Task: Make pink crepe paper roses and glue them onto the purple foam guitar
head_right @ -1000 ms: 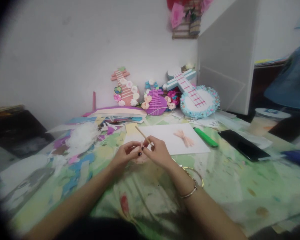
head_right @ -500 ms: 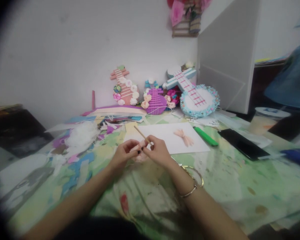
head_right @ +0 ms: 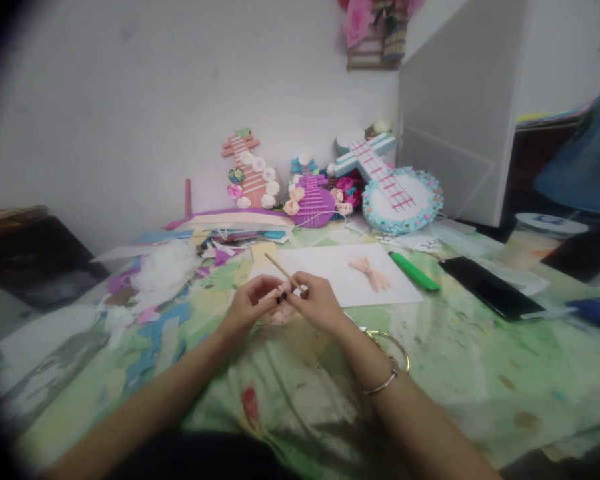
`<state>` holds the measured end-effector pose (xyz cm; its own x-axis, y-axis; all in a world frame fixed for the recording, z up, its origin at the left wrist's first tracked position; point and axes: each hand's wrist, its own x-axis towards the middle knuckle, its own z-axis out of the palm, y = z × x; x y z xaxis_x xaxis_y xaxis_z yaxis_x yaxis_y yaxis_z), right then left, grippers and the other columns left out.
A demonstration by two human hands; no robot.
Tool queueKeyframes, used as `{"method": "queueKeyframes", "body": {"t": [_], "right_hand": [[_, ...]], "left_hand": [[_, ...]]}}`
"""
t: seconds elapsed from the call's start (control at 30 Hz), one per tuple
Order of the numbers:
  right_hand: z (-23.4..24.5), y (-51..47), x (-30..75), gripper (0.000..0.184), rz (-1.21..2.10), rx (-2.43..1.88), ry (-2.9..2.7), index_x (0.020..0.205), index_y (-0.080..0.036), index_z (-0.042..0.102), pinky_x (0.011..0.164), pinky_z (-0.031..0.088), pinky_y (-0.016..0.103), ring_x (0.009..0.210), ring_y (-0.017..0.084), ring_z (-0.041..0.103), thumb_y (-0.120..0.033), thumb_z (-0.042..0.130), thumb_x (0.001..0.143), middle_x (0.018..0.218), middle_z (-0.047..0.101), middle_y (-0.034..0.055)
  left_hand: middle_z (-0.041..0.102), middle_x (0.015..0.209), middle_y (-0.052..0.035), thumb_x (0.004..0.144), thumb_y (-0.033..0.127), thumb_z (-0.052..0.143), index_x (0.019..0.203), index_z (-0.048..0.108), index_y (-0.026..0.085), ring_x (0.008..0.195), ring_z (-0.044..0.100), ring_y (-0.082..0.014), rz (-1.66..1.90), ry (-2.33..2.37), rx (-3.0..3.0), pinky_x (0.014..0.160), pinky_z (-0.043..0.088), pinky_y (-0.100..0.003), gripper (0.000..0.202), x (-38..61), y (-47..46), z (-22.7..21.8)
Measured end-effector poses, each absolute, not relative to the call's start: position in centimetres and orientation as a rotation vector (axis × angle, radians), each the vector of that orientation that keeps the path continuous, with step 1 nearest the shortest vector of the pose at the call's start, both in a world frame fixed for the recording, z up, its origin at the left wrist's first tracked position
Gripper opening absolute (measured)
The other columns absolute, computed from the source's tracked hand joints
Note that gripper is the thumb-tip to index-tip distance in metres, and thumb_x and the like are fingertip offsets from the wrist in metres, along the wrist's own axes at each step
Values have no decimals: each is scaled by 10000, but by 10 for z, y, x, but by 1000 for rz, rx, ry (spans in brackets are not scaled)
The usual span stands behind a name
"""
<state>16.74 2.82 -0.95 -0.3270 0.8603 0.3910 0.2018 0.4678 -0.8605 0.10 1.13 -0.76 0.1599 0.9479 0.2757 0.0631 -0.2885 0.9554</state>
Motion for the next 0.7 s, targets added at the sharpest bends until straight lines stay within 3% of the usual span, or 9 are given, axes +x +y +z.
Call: {"method": "queueKeyframes", "body": {"t": [0.2,0.5,0.7], "right_hand": [[-8,26,166,98,945,-901,-1807,775,-161,613,482,351,192,539,73,453,-250,574,764,697,567,-20],[-7,23,165,93,975,-919,-1796,753,-169,596,432,278,183,480,52,378,-260,576,749,646,506,-43],[-9,25,166,60,963,-901,-1802,763,-173,591,451,310,187,487,56,393,-223,561,752,673,538,-33]], "left_hand": [[629,856,-53,691,255,670,854,607,147,834,583,-180,1254,975,1554,776,442,-280,205,1,11,-7],[579,776,-13,668,281,698,793,571,153,743,542,-137,1293,930,1473,692,418,-239,219,2,10,-6],[553,723,2,668,260,693,751,558,151,697,519,-120,1289,944,1478,649,403,-224,193,1,10,-5]]}}
